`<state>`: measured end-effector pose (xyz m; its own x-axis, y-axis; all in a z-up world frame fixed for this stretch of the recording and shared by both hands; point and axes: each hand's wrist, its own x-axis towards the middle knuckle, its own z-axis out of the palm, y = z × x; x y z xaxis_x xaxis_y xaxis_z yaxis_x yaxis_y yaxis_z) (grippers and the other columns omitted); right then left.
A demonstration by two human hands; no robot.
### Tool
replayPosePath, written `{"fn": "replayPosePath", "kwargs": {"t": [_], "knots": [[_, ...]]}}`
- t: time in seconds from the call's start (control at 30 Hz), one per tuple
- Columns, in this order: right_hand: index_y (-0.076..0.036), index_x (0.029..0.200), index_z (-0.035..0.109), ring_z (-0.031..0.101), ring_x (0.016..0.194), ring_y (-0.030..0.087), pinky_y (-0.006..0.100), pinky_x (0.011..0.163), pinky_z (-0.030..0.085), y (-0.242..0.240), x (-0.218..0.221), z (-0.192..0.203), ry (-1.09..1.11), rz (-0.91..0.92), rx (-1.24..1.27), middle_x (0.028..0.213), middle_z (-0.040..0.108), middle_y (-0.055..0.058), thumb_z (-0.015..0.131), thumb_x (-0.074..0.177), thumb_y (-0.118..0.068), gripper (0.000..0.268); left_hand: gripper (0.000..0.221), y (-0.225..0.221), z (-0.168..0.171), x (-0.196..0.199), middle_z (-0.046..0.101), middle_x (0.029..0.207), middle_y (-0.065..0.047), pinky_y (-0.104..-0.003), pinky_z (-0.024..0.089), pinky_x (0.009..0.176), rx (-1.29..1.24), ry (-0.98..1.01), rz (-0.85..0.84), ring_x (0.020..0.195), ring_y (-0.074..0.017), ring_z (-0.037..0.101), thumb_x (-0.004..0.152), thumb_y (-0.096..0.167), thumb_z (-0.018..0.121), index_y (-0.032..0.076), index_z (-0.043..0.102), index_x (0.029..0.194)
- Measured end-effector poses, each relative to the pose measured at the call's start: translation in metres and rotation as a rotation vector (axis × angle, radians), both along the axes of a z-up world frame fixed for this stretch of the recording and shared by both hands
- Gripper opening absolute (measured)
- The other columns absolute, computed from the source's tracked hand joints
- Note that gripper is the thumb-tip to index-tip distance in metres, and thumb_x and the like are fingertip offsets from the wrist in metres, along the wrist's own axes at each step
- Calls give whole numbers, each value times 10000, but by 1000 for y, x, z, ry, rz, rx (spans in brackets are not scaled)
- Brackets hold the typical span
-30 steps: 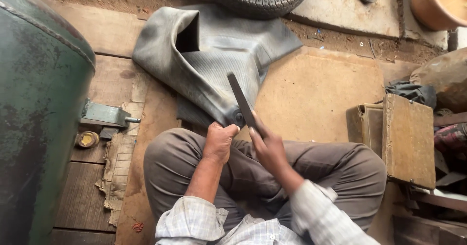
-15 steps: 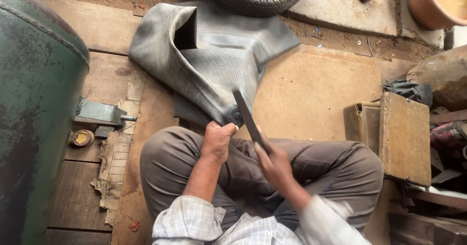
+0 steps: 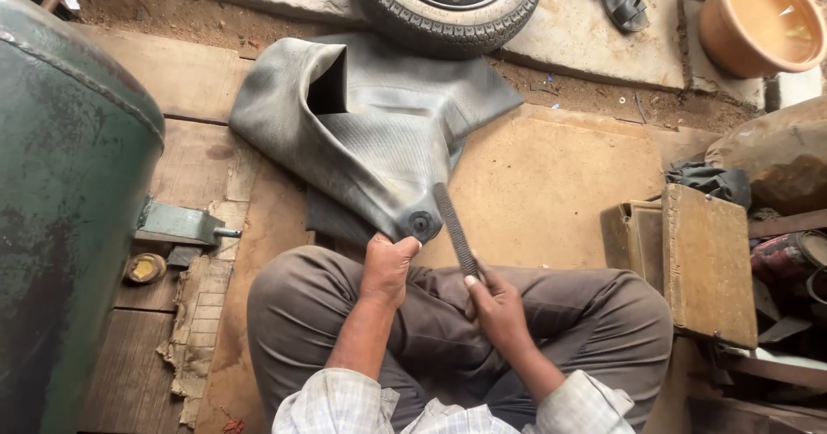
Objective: The recorder is repairing a punctured tire tube by cleaning the area with a rasp and applying adhesive/patches.
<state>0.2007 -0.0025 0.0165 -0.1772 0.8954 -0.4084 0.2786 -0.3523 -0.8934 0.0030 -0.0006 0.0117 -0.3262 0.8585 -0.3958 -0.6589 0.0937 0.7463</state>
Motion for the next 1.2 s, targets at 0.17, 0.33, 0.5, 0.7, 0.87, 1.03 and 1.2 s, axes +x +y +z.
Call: {"fn": "replayPosePath", "kwargs": {"t": [0.17,0.33,0.5,0.7,0.87,1.03,1.2], "knots": [[-93,1470,540,487,415,100,245,372,393,13,-6,9,180,-104,-176,584,562,18,593,957,-184,524,98,-6,-39,-1,591,848,-3,-314,417,689,63,44,10,759,-121,503,791,-13,649,-60,662,876],[-73,1475,545,543,501,91,238,383,421,40,-4,25,351,-153,-208,629,541,15,581,965,-190,524,193,3,5,0,695,900,-14,-298,474,831,34,11,47,864,-140,624,751,81,676,-20,713,912],[-92,1476,531,518,481,101,234,375,424,44,-1,22,426,-169,-281,610,532,34,564,971,-211,520,268,9,-17,-2,705,942,-73,-311,463,864,-25,30,64,890,-176,622,795,149,693,-78,732,931],[-105,1468,546,513,453,97,233,373,424,27,-6,26,438,-184,-335,596,545,26,581,961,-204,518,345,1,-1,-2,672,1005,-84,-322,400,967,-180,41,18,1002,-177,582,764,211,714,-30,668,1007],[-93,1474,546,525,459,96,236,380,426,22,-6,27,439,-146,-322,594,551,25,593,955,-188,530,340,4,-20,-1,669,963,-93,-360,416,944,-100,30,38,967,-207,580,748,229,727,-44,677,945],[-85,1467,548,508,435,105,240,370,417,14,-7,22,394,-105,-310,581,549,28,592,947,-196,533,294,1,-4,0,639,955,-61,-335,404,942,-132,50,47,975,-174,553,753,217,741,-13,661,918],[-76,1486,533,502,419,106,240,381,417,10,-7,17,430,-56,-306,584,564,41,584,958,-192,544,246,3,-13,-2,654,936,-52,-340,424,918,-151,21,46,961,-159,575,778,218,743,6,670,882]]}}
